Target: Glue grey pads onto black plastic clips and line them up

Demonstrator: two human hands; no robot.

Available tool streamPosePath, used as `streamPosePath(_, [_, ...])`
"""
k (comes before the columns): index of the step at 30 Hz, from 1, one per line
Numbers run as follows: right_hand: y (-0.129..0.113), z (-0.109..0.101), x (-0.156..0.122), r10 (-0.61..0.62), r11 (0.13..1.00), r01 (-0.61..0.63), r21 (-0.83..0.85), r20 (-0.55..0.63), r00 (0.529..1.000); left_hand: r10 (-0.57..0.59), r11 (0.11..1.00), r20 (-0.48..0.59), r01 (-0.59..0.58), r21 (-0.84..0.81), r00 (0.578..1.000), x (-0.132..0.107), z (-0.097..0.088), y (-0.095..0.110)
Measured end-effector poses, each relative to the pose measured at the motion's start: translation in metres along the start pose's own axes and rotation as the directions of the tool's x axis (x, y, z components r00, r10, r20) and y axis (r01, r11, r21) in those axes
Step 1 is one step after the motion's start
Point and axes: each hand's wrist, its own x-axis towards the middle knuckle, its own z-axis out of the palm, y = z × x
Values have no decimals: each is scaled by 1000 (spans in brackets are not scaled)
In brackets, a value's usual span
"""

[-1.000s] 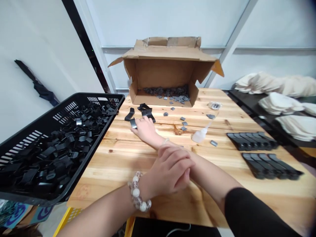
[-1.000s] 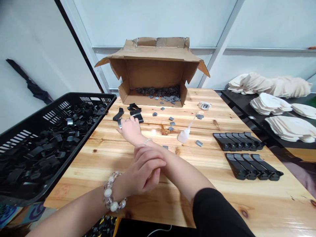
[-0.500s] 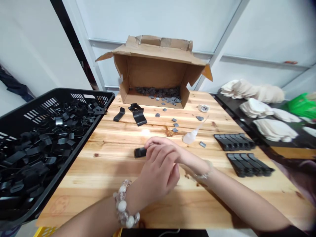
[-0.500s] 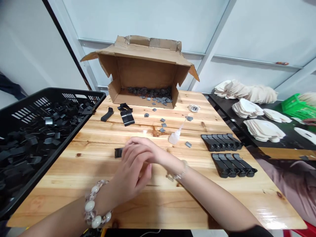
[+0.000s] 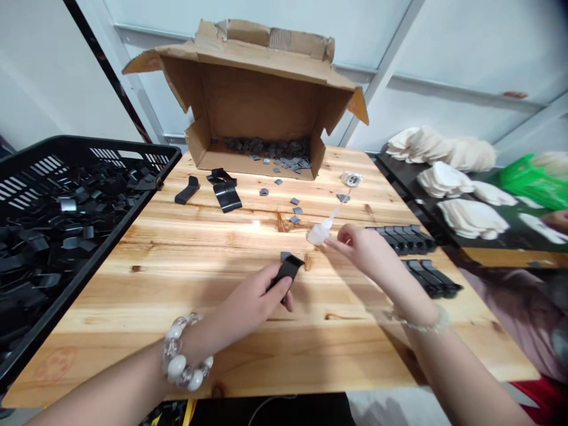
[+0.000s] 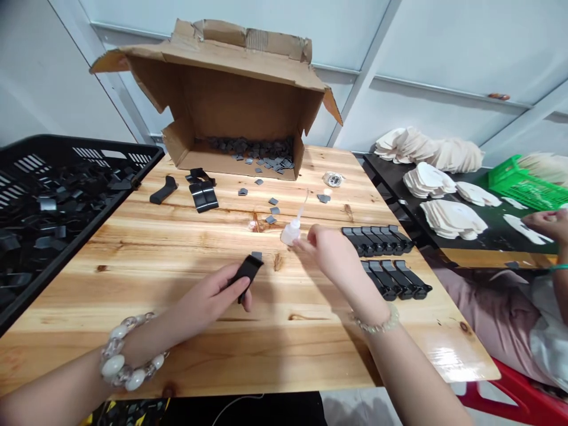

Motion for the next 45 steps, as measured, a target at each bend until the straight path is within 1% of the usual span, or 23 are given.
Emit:
streamPosePath(1, [6,4,7,7,999,-8,-35,-27,1000,0,999,-14,-1,-45,1000,1,-1,0])
streamPosePath(2, [10,10,12,0,1000,0,-3,-27,1000,-5,996,-24,3,-91,1000,2,-2,0])
streamPosePath(4, [11,23,18,-50,985,47,163,11,999,-32,981,-29,26,-194,999,4,-2,-1])
streamPosePath(5, [9,28,18,-70,970,65,235,10,998,-55,967,-25,47,-249,998,5,-2,-1])
streamPosePath(8, [0,33,12,-51,924,84,372,-98,994,-126,915,-6,114,-386,992,6,0,-2])
streamPosePath(10, [-4,29,7,-25,832,99,545,-141,990,-173,880,4,156,-448,985,6,1,-2])
streamPosePath(12, [-4,22,2,-39,715,107,690,-114,993,-227,842,25,209,-497,974,7,2,-2])
streamPosePath(13, [-4,18,0,-65,685,112,720,-93,994,-258,824,38,241,-513,965,7,2,-3])
streamPosePath(15, [-2,11,-3,-102,685,128,717,-80,992,-315,795,64,300,-527,947,7,1,-3])
streamPosePath(17, [1,4,-5,-97,678,138,722,-98,990,-343,779,79,331,-532,936,8,1,-5])
streamPosePath(20, [4,-3,-8,-52,603,91,793,-74,996,-330,775,99,330,-539,939,9,1,-7])
streamPosePath(22, [6,-8,-9,-23,563,57,825,-53,998,-308,788,88,306,-535,947,9,1,-8])
streamPosePath(24, [6,-10,-9,43,500,60,864,-95,995,-284,796,69,275,-538,956,8,1,-9])
streamPosePath(25, [6,-11,-9,83,452,78,888,-129,988,-273,794,68,265,-547,960,7,1,-9])
streamPosePath(27, [4,-12,-7,141,346,119,931,-177,974,-258,779,98,267,-568,961,5,1,-10])
streamPosePath(29, [1,-13,-7,154,278,157,948,-206,967,-260,763,149,298,-574,954,3,0,-11])
streamPosePath(30, [-1,-13,-8,149,267,179,947,-224,963,-265,758,172,315,-572,949,2,0,-11])
streamPosePath(31, [-3,-14,-10,144,277,202,939,-249,958,-270,755,189,329,-566,944,1,0,-12])
streamPosePath(32, [-4,-14,-11,139,311,220,925,-273,952,-275,754,203,342,-561,940,0,0,-12])
streamPosePath(35, [-10,-16,-18,129,466,250,849,-344,930,-280,757,217,354,-549,935,0,1,-10])
streamPosePath(37, [-13,-16,-22,135,534,279,798,-406,904,-277,758,217,352,-550,936,1,1,-9])
streamPosePath(40, [-15,-15,-23,138,537,330,776,-467,874,-276,753,220,353,-555,936,1,2,-7])
streamPosePath(45, [-17,-12,-24,127,488,364,793,-477,870,-270,754,228,353,-554,935,2,2,-6])
